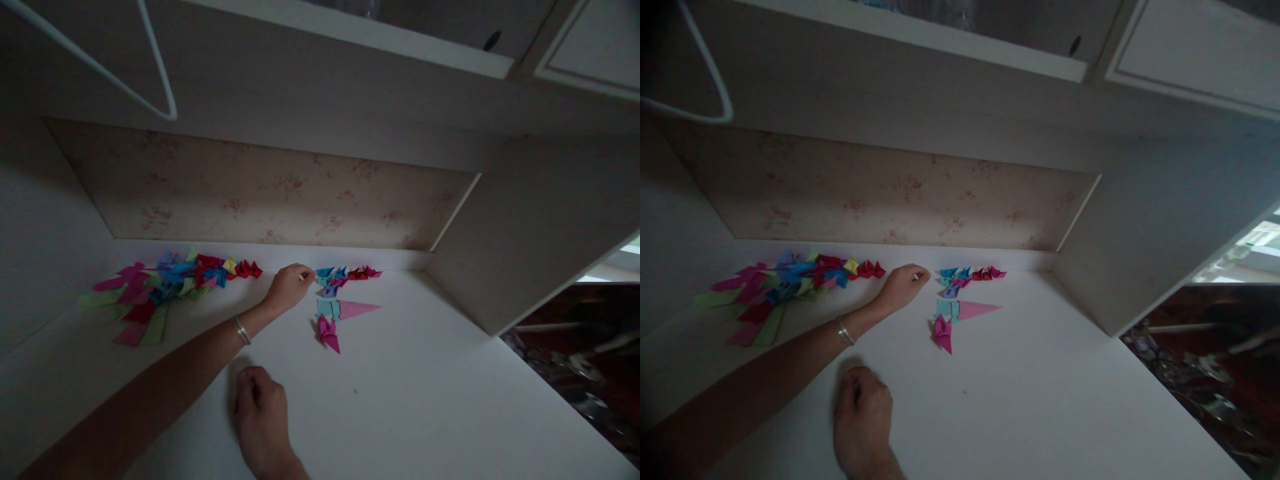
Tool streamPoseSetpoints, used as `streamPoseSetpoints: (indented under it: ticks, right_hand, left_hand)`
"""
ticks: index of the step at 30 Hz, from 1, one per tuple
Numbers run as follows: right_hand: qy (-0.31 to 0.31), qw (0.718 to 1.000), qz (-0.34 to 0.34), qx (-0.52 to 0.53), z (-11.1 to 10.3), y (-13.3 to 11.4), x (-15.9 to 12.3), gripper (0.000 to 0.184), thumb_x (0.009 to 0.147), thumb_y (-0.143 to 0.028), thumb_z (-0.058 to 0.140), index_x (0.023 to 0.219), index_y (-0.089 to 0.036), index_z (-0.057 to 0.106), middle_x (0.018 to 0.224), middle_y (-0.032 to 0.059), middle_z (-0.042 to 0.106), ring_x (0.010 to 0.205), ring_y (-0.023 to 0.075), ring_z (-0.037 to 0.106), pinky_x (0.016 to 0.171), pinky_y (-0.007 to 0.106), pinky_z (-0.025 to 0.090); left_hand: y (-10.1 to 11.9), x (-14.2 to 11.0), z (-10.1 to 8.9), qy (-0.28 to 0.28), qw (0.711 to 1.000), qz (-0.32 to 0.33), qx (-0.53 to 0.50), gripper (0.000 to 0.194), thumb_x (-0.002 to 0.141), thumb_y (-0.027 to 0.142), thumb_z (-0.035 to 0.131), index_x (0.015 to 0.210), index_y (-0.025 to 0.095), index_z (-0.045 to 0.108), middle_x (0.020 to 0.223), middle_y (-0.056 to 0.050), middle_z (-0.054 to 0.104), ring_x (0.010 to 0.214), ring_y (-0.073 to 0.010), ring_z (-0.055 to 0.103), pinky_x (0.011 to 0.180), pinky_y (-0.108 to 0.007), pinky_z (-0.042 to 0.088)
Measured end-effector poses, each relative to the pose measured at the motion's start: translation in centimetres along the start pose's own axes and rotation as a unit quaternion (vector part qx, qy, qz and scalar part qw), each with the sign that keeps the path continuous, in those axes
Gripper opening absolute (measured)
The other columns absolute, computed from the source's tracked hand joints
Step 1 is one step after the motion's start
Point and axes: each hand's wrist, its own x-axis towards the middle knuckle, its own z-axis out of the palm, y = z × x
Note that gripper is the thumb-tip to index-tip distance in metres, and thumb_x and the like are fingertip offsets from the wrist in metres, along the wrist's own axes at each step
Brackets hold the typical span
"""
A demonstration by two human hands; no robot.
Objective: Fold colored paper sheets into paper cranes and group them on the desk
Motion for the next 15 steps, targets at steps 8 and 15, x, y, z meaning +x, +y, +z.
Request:
streamPoseSetpoints:
  ticks: [8,15]
  right_hand:
    - [-0.002,1.000,-0.007,-0.006,-0.1,-0.1,0.1,0.030,0.092,-0.035,0.041,0.079,-0.022,0.064,0.062,-0.0012,0.060,0.057,0.0134,0.054,0.052,0.021,0.036]
    - [-0.003,0.999,-0.004,0.041,-0.4,0.1,0.0,0.031,0.091,-0.039,0.042,0.080,-0.020,0.063,0.057,-0.0020,0.055,0.054,0.0129,0.051,0.052,0.022,0.036]
  left_hand:
    - [-4.2,-13.9,-7.3,0.007,0.931,-0.271,-0.245,0.034,0.076,0.049,0.058,0.076,0.016,0.064,0.049,0.006,0.044,0.042,-0.0094,0.039,0.039,-0.020,0.029]
    - [-3.9,-22.1,-7.5,-0.004,0.863,-0.364,-0.350,0.035,0.069,0.049,0.065,0.078,0.015,0.062,0.054,0.007,0.039,0.044,-0.0061,0.031,0.040,-0.018,0.022]
